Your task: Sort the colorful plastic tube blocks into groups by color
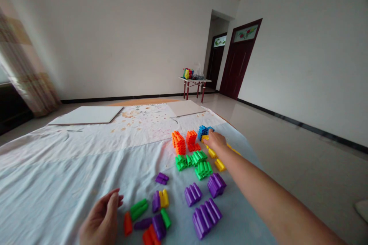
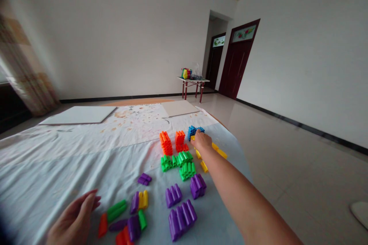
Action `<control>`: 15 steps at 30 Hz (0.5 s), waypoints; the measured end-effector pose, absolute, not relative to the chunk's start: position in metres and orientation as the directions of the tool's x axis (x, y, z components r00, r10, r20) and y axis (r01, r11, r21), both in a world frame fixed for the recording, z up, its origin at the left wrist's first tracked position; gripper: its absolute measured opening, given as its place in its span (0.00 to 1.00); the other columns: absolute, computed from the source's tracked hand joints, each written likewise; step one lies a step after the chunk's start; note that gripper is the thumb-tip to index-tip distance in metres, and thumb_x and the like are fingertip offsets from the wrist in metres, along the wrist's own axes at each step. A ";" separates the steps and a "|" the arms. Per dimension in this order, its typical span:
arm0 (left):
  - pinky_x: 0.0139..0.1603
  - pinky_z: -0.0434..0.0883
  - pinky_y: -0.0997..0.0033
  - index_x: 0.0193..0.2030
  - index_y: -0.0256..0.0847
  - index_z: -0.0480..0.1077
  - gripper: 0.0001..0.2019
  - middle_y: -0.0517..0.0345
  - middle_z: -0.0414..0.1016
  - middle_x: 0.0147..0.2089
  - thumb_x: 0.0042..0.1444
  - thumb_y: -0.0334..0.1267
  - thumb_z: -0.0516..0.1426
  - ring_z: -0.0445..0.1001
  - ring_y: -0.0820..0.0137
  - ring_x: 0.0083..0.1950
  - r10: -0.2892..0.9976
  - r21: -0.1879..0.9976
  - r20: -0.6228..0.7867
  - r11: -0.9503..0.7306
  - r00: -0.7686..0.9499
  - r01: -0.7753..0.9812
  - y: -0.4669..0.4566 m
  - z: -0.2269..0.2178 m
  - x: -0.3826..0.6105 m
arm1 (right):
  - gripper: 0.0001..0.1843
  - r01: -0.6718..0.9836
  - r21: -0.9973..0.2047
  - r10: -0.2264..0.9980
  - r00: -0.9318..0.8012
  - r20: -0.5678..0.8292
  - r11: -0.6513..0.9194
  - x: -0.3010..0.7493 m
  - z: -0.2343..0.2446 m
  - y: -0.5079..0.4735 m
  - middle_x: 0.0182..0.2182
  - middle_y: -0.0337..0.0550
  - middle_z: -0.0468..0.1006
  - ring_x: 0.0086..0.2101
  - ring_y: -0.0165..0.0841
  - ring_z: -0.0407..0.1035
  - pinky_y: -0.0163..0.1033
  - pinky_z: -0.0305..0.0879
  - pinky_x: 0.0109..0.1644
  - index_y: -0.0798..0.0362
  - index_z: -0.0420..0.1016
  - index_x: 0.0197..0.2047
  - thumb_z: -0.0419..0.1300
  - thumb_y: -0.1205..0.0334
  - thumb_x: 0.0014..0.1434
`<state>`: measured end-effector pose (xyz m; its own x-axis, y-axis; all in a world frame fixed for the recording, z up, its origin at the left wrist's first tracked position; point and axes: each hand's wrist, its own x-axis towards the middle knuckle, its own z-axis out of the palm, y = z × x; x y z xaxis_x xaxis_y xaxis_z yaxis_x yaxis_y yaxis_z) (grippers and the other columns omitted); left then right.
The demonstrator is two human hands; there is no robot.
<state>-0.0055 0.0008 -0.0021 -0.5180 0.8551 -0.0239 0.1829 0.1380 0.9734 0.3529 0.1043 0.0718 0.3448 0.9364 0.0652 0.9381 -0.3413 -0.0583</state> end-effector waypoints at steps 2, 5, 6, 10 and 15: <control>0.42 0.68 0.64 0.39 0.42 0.73 0.25 0.58 0.77 0.32 0.40 0.58 0.55 0.75 0.61 0.39 0.853 0.969 -0.011 0.138 -0.522 0.205 0.000 0.000 -0.005 | 0.23 0.939 -0.073 0.934 0.341 0.105 -0.335 0.356 0.075 0.096 0.44 0.56 0.76 0.45 0.41 0.71 0.39 0.64 0.44 0.57 0.63 0.52 0.56 0.53 0.57; 0.41 0.69 0.65 0.39 0.41 0.73 0.25 0.57 0.77 0.31 0.39 0.58 0.55 0.75 0.61 0.39 0.853 0.969 0.004 0.127 -0.523 0.214 0.000 0.001 -0.004 | 0.23 0.956 -0.186 0.937 0.268 0.226 -0.229 0.365 0.074 0.076 0.47 0.52 0.75 0.47 0.39 0.70 0.39 0.63 0.47 0.54 0.63 0.53 0.57 0.52 0.57; 0.41 0.69 0.65 0.39 0.41 0.73 0.25 0.57 0.77 0.31 0.40 0.58 0.55 0.75 0.61 0.39 0.853 0.970 0.007 0.122 -0.522 0.212 0.001 0.001 -0.004 | 0.23 0.956 -0.240 0.931 0.234 0.280 -0.168 0.369 0.071 0.068 0.48 0.51 0.75 0.48 0.38 0.69 0.39 0.63 0.48 0.53 0.64 0.53 0.57 0.52 0.57; 0.46 0.67 0.65 0.39 0.44 0.72 0.24 0.59 0.77 0.32 0.40 0.58 0.56 0.74 0.62 0.41 0.850 0.973 -0.011 0.130 -0.526 0.191 0.003 -0.004 -0.006 | 0.22 0.902 -0.431 0.877 0.181 0.445 0.032 0.385 0.050 0.026 0.49 0.50 0.74 0.49 0.39 0.68 0.42 0.63 0.51 0.52 0.65 0.52 0.57 0.52 0.56; 0.52 0.65 0.61 0.39 0.45 0.72 0.21 0.60 0.76 0.33 0.42 0.55 0.56 0.74 0.60 0.43 0.847 0.972 -0.026 0.145 -0.531 0.185 0.001 0.001 -0.003 | 0.22 0.825 -0.559 0.862 0.222 0.456 0.084 0.394 0.015 -0.028 0.47 0.51 0.73 0.44 0.40 0.70 0.43 0.68 0.46 0.53 0.64 0.51 0.55 0.50 0.57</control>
<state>-0.0032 0.0007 0.0011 -0.5313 0.8468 -0.0255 0.1848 0.1453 0.9720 0.3938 -0.0284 0.0148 0.2221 0.8617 0.4562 0.8247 0.0836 -0.5594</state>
